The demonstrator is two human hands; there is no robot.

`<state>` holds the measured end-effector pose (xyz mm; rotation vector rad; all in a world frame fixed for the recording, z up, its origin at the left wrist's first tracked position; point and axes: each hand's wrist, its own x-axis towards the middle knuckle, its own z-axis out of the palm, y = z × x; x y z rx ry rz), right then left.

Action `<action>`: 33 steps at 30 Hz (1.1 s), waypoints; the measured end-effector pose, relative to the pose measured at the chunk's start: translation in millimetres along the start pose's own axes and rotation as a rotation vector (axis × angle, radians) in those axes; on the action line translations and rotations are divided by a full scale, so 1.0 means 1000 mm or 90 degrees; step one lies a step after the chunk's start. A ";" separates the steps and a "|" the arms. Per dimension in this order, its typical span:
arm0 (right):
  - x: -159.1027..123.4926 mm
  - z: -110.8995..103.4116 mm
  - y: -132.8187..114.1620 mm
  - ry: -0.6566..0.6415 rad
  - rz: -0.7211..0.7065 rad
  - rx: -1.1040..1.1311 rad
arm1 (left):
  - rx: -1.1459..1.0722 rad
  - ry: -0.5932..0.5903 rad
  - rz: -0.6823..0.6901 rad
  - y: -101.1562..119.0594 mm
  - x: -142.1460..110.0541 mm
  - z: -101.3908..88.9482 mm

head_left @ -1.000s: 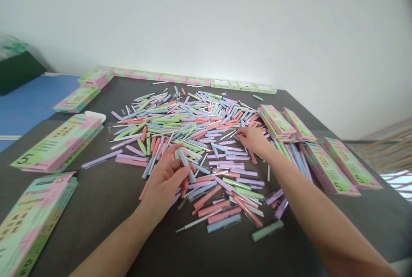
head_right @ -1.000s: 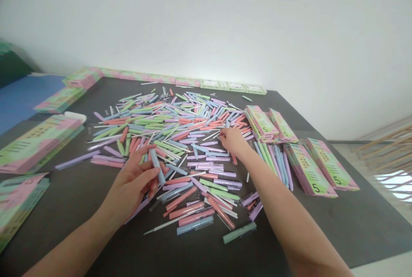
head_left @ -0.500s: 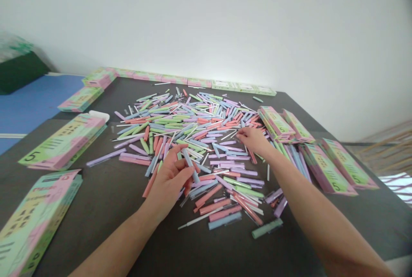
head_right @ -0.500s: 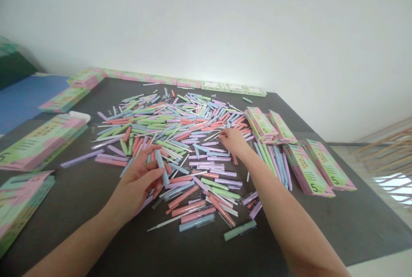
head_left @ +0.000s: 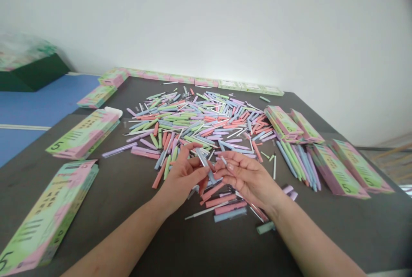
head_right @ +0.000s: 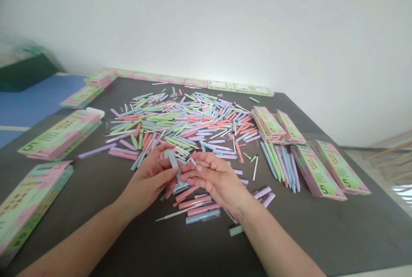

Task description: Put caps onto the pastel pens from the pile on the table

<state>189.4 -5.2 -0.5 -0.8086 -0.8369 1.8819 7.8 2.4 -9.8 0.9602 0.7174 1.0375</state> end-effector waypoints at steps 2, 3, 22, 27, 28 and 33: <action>0.000 -0.003 0.004 -0.013 -0.013 -0.005 | -0.005 0.007 0.014 0.001 0.000 0.000; -0.001 -0.005 0.006 -0.018 -0.021 -0.009 | -0.009 0.013 0.018 0.002 0.001 -0.001; -0.016 -0.007 0.019 -0.111 -0.056 -0.057 | 0.145 -0.008 -0.037 0.003 -0.009 0.009; -0.015 -0.008 0.024 -0.115 -0.068 -0.096 | 0.170 0.020 -0.015 0.005 -0.008 0.010; -0.014 -0.009 0.025 -0.112 -0.073 -0.097 | 0.177 0.022 -0.014 0.005 -0.007 0.009; -0.013 -0.005 0.023 -0.071 -0.085 -0.053 | 0.198 0.034 -0.019 0.003 -0.007 0.008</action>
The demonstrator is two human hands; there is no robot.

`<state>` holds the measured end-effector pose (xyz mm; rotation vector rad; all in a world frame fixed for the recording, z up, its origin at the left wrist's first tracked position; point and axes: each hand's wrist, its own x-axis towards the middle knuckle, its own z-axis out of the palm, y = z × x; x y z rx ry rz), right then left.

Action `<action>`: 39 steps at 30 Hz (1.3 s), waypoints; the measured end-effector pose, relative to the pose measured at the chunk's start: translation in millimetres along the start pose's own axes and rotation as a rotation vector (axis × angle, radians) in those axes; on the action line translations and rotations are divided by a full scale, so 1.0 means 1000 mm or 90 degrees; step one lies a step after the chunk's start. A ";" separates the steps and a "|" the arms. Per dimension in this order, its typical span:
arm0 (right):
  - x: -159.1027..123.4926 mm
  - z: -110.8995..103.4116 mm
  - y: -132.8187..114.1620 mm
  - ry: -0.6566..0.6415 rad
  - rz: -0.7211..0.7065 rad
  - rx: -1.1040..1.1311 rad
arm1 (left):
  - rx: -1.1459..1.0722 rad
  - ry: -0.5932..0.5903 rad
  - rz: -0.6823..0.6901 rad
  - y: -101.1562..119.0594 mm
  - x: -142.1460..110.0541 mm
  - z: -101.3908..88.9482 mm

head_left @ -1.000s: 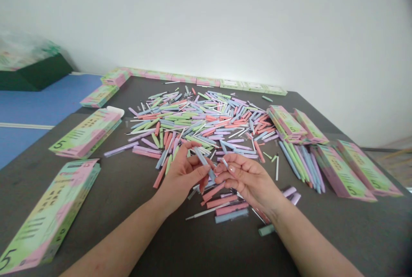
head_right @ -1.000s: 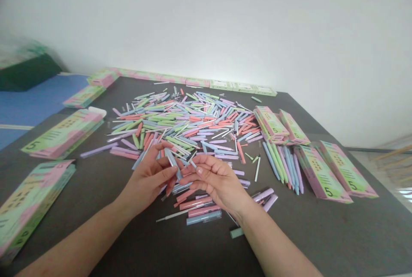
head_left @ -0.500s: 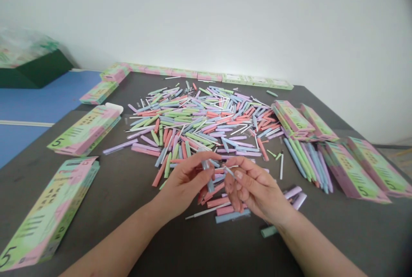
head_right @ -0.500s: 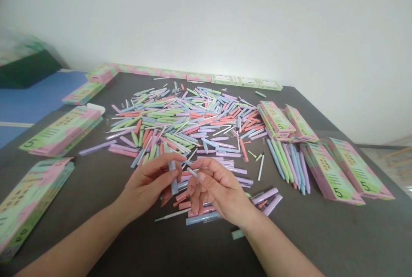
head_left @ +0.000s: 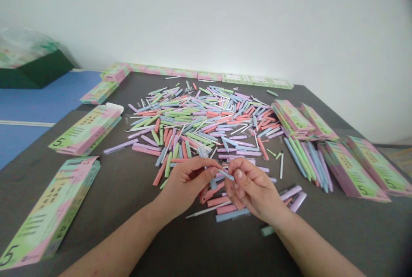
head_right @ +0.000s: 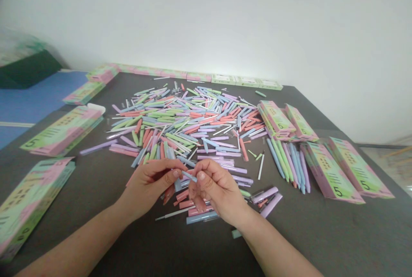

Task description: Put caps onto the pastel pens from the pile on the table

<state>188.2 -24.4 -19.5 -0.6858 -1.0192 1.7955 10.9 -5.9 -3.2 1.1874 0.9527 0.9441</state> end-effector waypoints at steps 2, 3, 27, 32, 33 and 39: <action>0.000 0.002 -0.002 0.002 0.013 0.026 | -0.004 0.007 0.003 0.000 0.000 0.000; 0.000 0.003 -0.003 -0.002 0.017 0.034 | -0.008 0.009 0.007 0.000 0.000 0.000; -0.010 0.000 0.002 0.104 -0.190 -0.161 | -0.265 0.023 0.015 0.000 0.006 -0.003; -0.008 -0.001 0.006 0.089 -0.200 -0.158 | -0.256 0.021 0.022 0.000 0.006 -0.002; -0.007 -0.002 0.006 0.085 -0.199 -0.160 | -0.255 0.018 0.023 -0.001 0.006 -0.003; -0.006 -0.004 0.006 0.087 -0.174 -0.157 | -0.223 -0.003 0.023 -0.007 0.008 -0.005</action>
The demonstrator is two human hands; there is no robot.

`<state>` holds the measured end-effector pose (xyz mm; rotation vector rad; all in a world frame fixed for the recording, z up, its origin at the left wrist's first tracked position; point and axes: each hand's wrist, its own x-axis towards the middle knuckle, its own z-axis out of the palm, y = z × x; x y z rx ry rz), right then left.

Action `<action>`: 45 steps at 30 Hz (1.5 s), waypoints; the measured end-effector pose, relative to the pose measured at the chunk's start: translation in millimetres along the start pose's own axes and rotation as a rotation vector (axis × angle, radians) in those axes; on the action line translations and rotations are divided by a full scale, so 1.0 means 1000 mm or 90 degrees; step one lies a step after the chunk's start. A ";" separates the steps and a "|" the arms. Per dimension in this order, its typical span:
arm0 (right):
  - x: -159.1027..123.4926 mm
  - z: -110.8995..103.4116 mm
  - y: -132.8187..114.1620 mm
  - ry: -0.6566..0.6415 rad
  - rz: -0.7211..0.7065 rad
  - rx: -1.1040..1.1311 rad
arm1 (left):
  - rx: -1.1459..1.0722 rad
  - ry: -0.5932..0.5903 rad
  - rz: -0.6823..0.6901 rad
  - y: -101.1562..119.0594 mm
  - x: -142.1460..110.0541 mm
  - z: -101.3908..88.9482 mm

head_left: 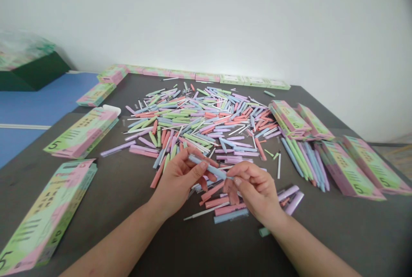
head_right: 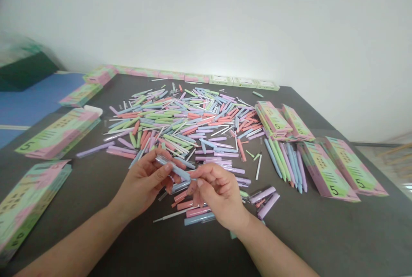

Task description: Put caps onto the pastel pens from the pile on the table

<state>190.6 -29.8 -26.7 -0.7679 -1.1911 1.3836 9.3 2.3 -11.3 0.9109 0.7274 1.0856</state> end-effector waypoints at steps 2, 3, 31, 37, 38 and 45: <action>0.001 0.000 0.001 0.000 0.016 0.025 | 0.018 0.000 0.000 -0.001 0.001 -0.002; 0.002 -0.001 0.001 0.001 0.026 0.041 | 0.028 0.001 0.001 -0.002 0.001 -0.004; 0.015 -0.006 -0.002 -0.019 0.160 0.239 | 0.231 -0.090 -0.121 0.006 0.001 -0.002; 0.014 -0.006 -0.003 -0.032 0.181 0.245 | 0.245 -0.097 -0.116 0.003 0.000 -0.003; 0.014 -0.006 -0.003 -0.031 0.184 0.243 | 0.246 -0.097 -0.113 0.002 0.000 -0.004; 0.015 -0.004 -0.002 -0.028 0.187 0.220 | 0.265 -0.125 -0.115 0.000 0.000 -0.005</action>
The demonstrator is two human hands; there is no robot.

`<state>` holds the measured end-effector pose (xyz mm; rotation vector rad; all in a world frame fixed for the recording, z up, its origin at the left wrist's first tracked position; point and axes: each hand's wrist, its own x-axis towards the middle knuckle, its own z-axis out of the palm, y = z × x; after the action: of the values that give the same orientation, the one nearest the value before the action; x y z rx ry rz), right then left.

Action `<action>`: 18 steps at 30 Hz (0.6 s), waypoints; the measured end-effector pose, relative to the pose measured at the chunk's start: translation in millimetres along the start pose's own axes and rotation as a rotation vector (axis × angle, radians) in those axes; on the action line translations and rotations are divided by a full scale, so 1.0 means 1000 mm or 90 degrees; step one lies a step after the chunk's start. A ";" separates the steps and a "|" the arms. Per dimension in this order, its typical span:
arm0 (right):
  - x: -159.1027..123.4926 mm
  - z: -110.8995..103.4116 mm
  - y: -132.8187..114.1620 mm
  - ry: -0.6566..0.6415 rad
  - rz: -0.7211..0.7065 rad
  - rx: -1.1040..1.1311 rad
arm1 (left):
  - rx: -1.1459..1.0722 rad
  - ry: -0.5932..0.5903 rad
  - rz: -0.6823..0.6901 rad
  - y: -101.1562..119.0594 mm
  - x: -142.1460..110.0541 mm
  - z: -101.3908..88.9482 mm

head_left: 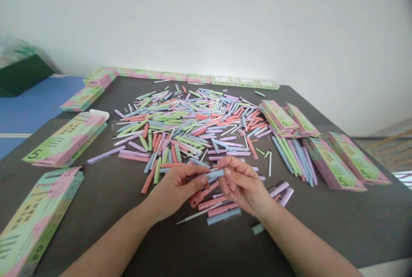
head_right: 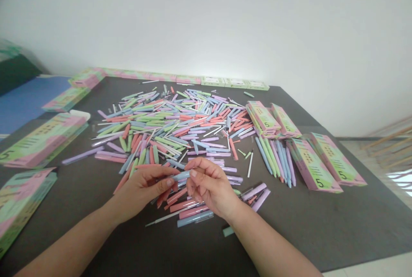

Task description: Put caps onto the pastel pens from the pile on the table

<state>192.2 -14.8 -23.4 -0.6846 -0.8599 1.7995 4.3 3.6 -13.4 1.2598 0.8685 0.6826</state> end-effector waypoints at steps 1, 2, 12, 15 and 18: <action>0.001 0.000 0.000 0.009 -0.001 -0.014 | -0.002 -0.009 -0.002 0.000 0.000 0.000; 0.002 -0.001 -0.002 0.025 -0.006 -0.039 | -0.003 -0.014 -0.005 0.000 0.000 0.000; 0.026 -0.058 -0.060 0.407 -0.063 -1.138 | 0.022 0.018 -0.013 -0.001 0.001 -0.002; 0.038 -0.069 -0.075 0.400 0.087 -1.295 | 0.028 0.013 -0.013 -0.001 0.001 -0.002; 0.050 -0.076 -0.079 0.393 0.145 -1.322 | 0.024 0.007 -0.017 -0.003 0.001 -0.002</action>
<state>275.2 70.8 -8.5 -2.3942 -2.0001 0.0577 3.1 5.0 -16.7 1.2769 0.9082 0.6554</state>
